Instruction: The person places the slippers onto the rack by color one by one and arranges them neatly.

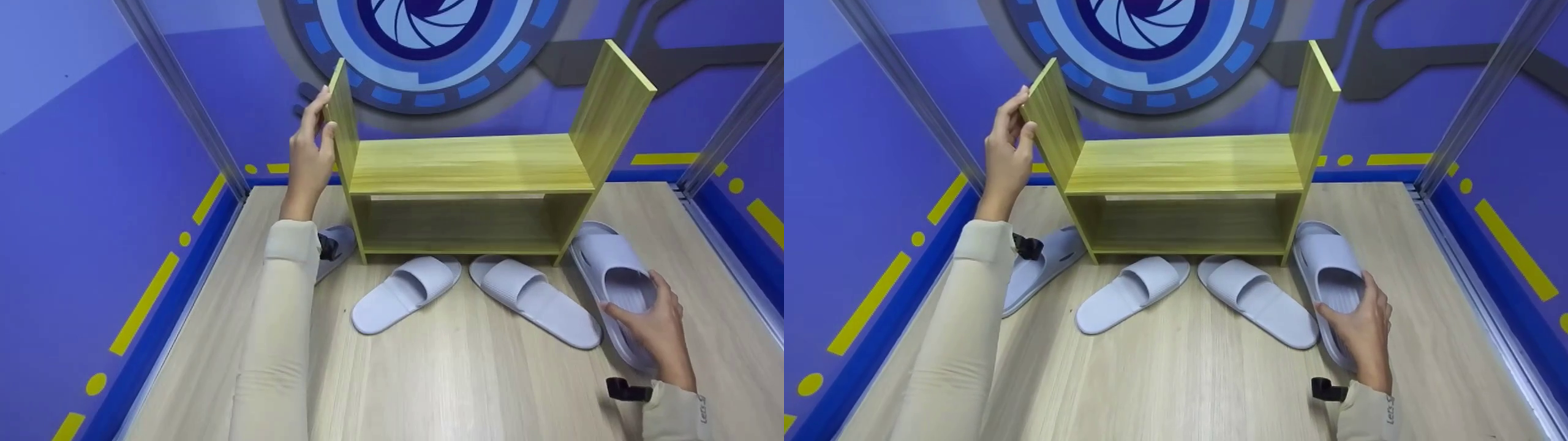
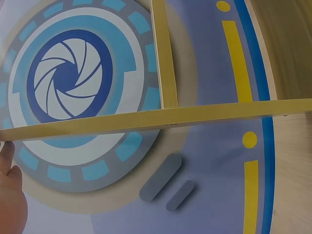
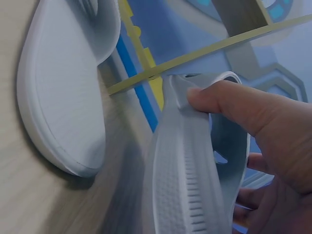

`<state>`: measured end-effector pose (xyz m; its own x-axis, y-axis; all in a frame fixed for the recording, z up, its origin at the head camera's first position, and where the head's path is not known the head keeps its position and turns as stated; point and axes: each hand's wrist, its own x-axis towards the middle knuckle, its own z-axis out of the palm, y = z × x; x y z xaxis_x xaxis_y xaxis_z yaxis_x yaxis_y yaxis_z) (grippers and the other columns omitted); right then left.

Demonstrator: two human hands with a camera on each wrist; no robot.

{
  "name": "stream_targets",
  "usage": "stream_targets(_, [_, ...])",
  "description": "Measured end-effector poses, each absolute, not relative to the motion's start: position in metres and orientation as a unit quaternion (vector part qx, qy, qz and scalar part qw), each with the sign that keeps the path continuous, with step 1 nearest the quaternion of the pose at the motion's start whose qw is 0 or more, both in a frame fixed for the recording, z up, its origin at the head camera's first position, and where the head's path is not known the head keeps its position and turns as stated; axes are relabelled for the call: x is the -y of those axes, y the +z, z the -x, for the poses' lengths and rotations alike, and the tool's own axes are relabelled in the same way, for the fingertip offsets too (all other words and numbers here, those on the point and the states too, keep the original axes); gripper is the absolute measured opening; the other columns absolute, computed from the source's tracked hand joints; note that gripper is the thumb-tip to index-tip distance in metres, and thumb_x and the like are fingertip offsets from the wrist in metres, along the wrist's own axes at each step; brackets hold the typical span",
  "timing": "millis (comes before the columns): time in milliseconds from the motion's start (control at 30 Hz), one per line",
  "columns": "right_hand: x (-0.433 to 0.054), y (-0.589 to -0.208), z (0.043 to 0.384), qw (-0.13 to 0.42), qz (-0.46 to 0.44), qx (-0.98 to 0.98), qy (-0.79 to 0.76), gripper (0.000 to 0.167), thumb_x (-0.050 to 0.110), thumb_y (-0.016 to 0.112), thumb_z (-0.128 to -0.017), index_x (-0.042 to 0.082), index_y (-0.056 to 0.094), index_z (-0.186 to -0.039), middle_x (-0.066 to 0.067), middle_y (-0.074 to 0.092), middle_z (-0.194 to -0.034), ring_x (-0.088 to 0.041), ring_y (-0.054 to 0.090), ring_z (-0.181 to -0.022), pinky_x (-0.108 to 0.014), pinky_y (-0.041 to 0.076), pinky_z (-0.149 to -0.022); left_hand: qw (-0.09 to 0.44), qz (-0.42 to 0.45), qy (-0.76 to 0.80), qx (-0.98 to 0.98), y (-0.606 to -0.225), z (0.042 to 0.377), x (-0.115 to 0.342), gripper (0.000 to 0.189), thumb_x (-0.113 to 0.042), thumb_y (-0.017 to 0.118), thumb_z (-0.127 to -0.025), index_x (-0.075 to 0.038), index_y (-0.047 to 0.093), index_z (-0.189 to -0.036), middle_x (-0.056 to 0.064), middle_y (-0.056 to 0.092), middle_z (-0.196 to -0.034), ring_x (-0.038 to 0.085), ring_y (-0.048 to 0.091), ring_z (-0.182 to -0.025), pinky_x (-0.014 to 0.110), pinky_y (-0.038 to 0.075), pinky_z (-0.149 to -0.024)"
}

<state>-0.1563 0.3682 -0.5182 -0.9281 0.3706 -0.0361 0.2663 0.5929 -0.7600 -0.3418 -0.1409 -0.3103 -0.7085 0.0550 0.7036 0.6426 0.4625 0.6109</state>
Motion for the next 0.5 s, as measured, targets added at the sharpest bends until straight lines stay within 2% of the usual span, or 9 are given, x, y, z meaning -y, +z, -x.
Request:
stream_targets(233, [-0.368, -0.511, 0.143, 0.057, 0.165, 0.894, 0.414, 0.11, 0.034, 0.078, -0.078, 0.002, 0.005, -0.154, -0.039, 0.012, -0.151, -0.059, 0.018, -0.134, -0.072, 0.023, -0.101, 0.32, 0.219, -0.465, 0.796, -0.31, 0.342, 0.14, 0.042, -0.012, 0.047, -0.1, -0.011, 0.044, -0.142, 0.002, 0.039, -0.153, 0.005, 0.04, -0.136, 0.021, 0.034, -0.111])
stream_targets(300, [-0.369, -0.51, 0.139, 0.054, 0.162, 0.894, 0.415, 0.11, 0.035, 0.078, -0.078, 0.002, 0.004, -0.154, -0.039, 0.011, -0.151, -0.059, 0.018, -0.134, -0.073, 0.023, -0.101, 0.315, 0.215, -0.466, 0.798, -0.31, 0.341, 0.14, 0.042, -0.012, 0.047, -0.1, -0.012, 0.044, -0.142, -0.001, 0.039, -0.153, 0.003, 0.039, -0.136, 0.02, 0.034, -0.111])
stream_targets(500, [-0.371, -0.505, 0.128, 0.04, 0.161, 0.893, 0.418, 0.111, 0.036, 0.077, -0.079, 0.004, 0.002, -0.154, -0.037, 0.006, -0.153, -0.06, 0.015, -0.135, -0.074, 0.021, -0.1, 0.34, 0.236, -0.463, 0.784, -0.311, 0.34, 0.14, 0.043, -0.011, 0.048, -0.099, -0.008, 0.044, -0.142, 0.004, 0.041, -0.152, 0.012, 0.043, -0.136, 0.025, 0.038, -0.11])
